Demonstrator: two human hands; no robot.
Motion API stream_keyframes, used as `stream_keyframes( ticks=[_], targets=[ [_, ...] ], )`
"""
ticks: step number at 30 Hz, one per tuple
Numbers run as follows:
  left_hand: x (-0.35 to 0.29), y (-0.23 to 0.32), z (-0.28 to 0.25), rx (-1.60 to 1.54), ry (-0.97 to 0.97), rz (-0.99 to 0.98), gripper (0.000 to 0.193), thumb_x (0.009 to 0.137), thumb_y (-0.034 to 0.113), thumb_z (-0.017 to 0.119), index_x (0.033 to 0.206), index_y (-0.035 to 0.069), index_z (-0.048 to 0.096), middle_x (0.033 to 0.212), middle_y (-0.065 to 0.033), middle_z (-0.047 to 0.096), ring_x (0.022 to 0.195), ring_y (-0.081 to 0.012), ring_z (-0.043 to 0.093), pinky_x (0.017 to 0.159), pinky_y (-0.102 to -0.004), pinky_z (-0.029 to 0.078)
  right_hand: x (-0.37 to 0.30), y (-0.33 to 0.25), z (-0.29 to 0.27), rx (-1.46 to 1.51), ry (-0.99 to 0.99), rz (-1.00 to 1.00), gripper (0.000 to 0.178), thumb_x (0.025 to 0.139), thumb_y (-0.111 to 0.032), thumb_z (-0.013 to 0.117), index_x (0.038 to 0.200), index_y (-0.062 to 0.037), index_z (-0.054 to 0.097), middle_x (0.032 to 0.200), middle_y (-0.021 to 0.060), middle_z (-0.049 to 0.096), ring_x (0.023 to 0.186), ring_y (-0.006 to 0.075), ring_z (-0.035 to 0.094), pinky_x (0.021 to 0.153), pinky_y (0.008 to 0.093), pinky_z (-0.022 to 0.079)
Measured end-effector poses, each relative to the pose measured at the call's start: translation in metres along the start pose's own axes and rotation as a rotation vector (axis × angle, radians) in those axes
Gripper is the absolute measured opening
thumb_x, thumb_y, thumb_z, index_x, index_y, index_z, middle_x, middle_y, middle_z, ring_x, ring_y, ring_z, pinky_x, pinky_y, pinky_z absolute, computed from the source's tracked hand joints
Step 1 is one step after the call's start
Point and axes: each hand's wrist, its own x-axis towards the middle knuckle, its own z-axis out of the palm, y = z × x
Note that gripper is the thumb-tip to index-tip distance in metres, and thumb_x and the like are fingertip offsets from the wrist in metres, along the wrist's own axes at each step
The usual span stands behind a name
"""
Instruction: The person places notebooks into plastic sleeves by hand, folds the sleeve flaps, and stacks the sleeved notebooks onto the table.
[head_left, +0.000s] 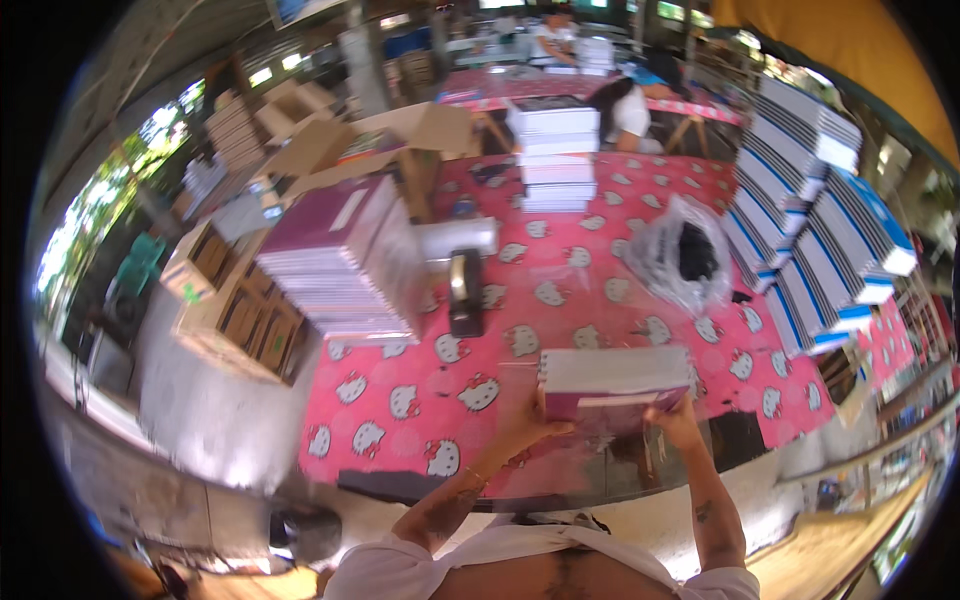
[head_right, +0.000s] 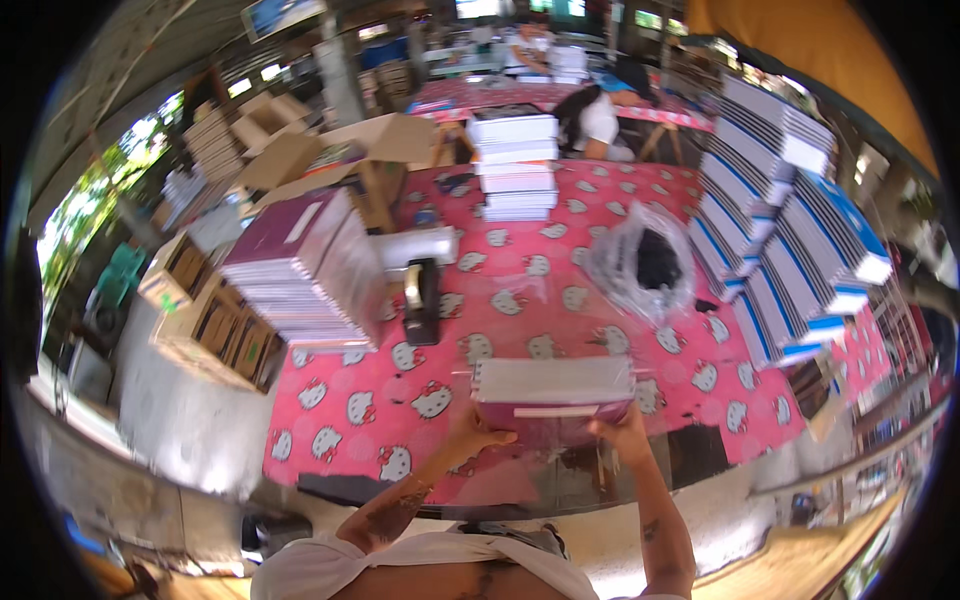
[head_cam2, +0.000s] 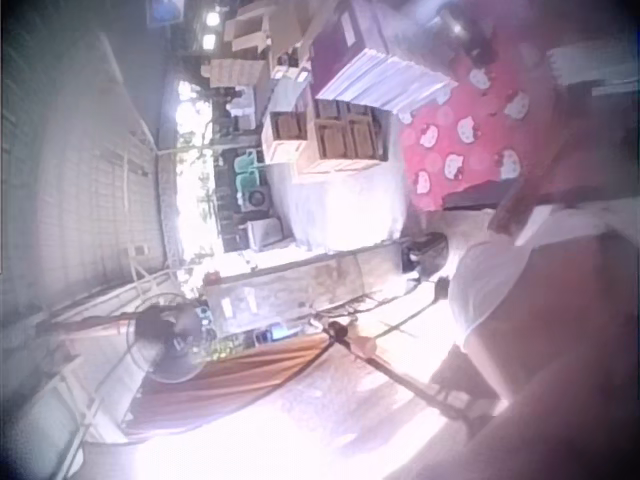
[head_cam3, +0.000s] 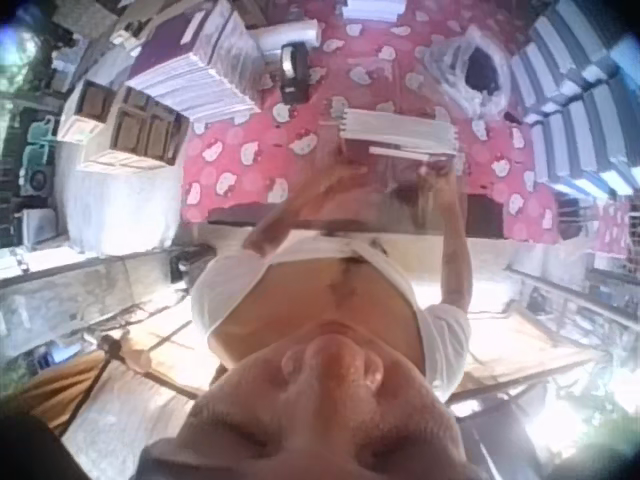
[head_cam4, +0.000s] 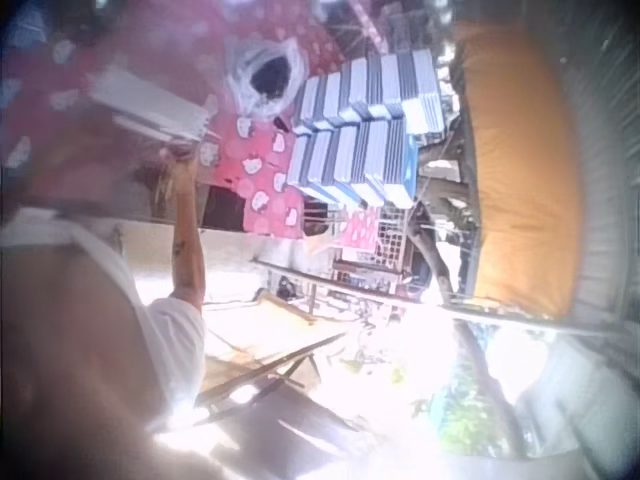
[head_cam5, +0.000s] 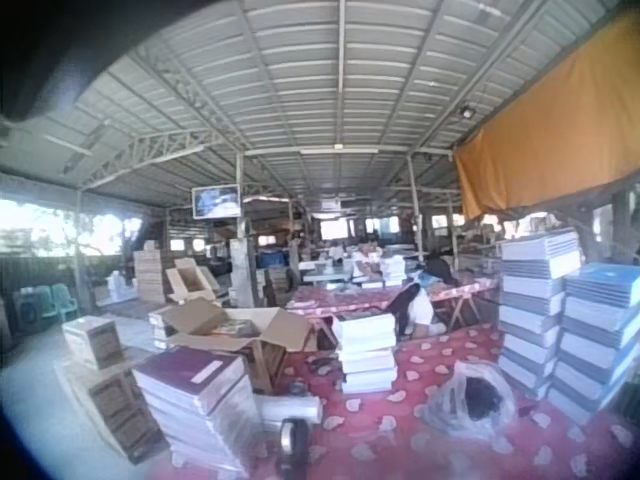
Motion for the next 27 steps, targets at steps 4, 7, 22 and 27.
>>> stream_keyframes(
  ticks=[4, 7, 22, 27],
  targets=[
    [-0.044, 0.09, -0.011, -0.536, 0.342, 0.261, 0.046, 0.079, 0.013, 0.079, 0.118, -0.001, 0.06, 0.11, -0.0102, 0.067, 0.09, -0.0163, 0.064, 0.083, -0.0327, 0.053, 0.069, -0.105, 0.062, 0.196, 0.206, 0.054, 0.072, 0.077, -0.033, 0.084, 0.132, 0.0021, 0.051, 0.123, 0.0101, 0.061, 0.112, 0.0167, 0.057, 0.094, 0.0337, 0.047],
    [-0.063, 0.161, -0.091, -0.797, 0.435, 0.217, 0.032, 0.079, 0.014, 0.073, 0.105, -0.002, 0.062, 0.093, -0.0154, 0.068, 0.076, -0.0235, 0.068, 0.066, -0.031, 0.058, 0.12, -0.177, 0.089, 0.146, -0.055, -0.005, 0.086, 0.085, -0.061, 0.065, 0.148, -0.0084, 0.037, 0.138, 0.0142, 0.051, 0.127, 0.0234, 0.048, 0.102, 0.0403, 0.039],
    [0.046, 0.178, -0.435, -0.856, 1.22, 0.517, 0.046, 0.073, 0.014, 0.081, 0.109, -0.003, 0.058, 0.091, -0.0102, 0.065, 0.082, -0.0246, 0.066, 0.072, -0.0391, 0.056, 0.013, -0.232, -0.159, 0.072, 0.853, -0.534, 0.055, 0.099, -0.041, 0.053, 0.144, -0.0121, 0.044, 0.144, 0.011, 0.047, 0.135, 0.0248, 0.044, 0.111, 0.0423, 0.031],
    [-0.043, 0.19, -0.549, 2.015, 1.278, 0.971, 0.049, 0.081, 0.026, 0.072, 0.118, -0.003, 0.059, 0.097, -0.0178, 0.062, 0.081, -0.0305, 0.062, 0.071, -0.0416, 0.053, -0.072, -0.234, -0.3, 0.173, 1.05, -0.594, 0.054, 0.098, -0.043, 0.054, 0.144, -0.0147, 0.047, 0.145, 0.0095, 0.047, 0.134, 0.0222, 0.046, 0.11, 0.0422, 0.034]
  ],
)
